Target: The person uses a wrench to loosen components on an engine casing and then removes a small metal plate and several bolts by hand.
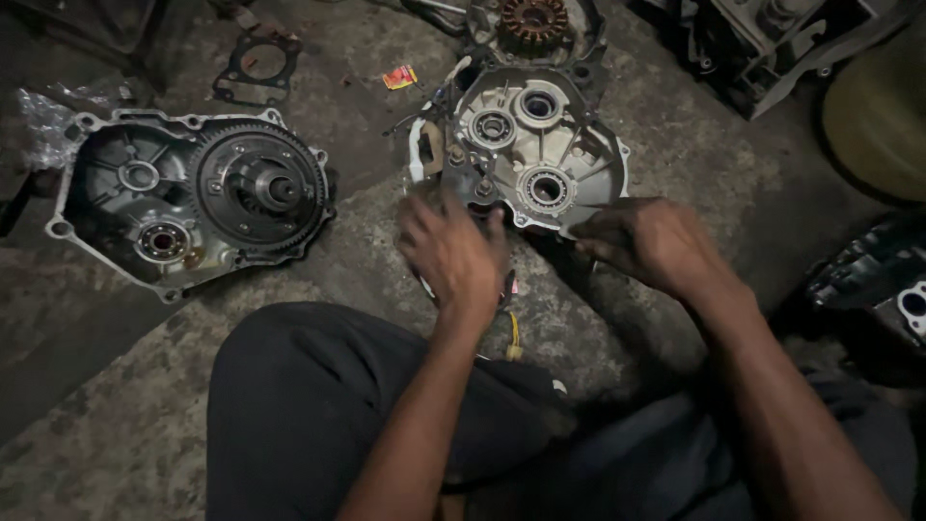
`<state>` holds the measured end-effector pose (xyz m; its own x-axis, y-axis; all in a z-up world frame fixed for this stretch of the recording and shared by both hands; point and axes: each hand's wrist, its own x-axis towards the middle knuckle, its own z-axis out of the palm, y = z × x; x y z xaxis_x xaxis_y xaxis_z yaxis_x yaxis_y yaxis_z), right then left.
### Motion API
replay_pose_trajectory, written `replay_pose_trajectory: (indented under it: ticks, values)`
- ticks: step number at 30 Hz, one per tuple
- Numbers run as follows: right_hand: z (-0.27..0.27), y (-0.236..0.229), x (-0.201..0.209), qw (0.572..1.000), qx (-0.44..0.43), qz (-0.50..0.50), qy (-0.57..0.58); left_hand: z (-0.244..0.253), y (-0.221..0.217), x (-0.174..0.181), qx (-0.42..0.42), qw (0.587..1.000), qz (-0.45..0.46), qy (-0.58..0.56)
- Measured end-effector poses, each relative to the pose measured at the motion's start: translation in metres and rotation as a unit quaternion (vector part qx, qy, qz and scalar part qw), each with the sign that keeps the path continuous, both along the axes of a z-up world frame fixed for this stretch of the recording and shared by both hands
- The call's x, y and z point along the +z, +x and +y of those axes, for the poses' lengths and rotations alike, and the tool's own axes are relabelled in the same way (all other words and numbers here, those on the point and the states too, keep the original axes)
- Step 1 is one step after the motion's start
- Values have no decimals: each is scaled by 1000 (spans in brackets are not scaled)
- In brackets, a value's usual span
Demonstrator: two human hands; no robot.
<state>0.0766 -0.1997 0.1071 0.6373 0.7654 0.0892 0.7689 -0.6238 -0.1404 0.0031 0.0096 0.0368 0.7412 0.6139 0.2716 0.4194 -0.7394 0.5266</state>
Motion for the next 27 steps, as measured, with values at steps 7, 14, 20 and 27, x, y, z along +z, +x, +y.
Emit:
replay_pose_trajectory:
  ticks: [7, 14, 20, 27]
  values:
    - [5, 13, -3, 997, -38, 29, -62, 5, 0, 14, 4, 995, 38, -88]
    - [8, 14, -6, 997, -40, 46, -44, 7, 1, 16, 3, 995, 11, -100]
    - [5, 15, -1, 986, -87, 63, -130, 14, 3, 22, 24, 987, 32, -158]
    - [14, 21, -9, 995, -31, 67, -63, 16, 5, 21, 35, 985, 30, -168]
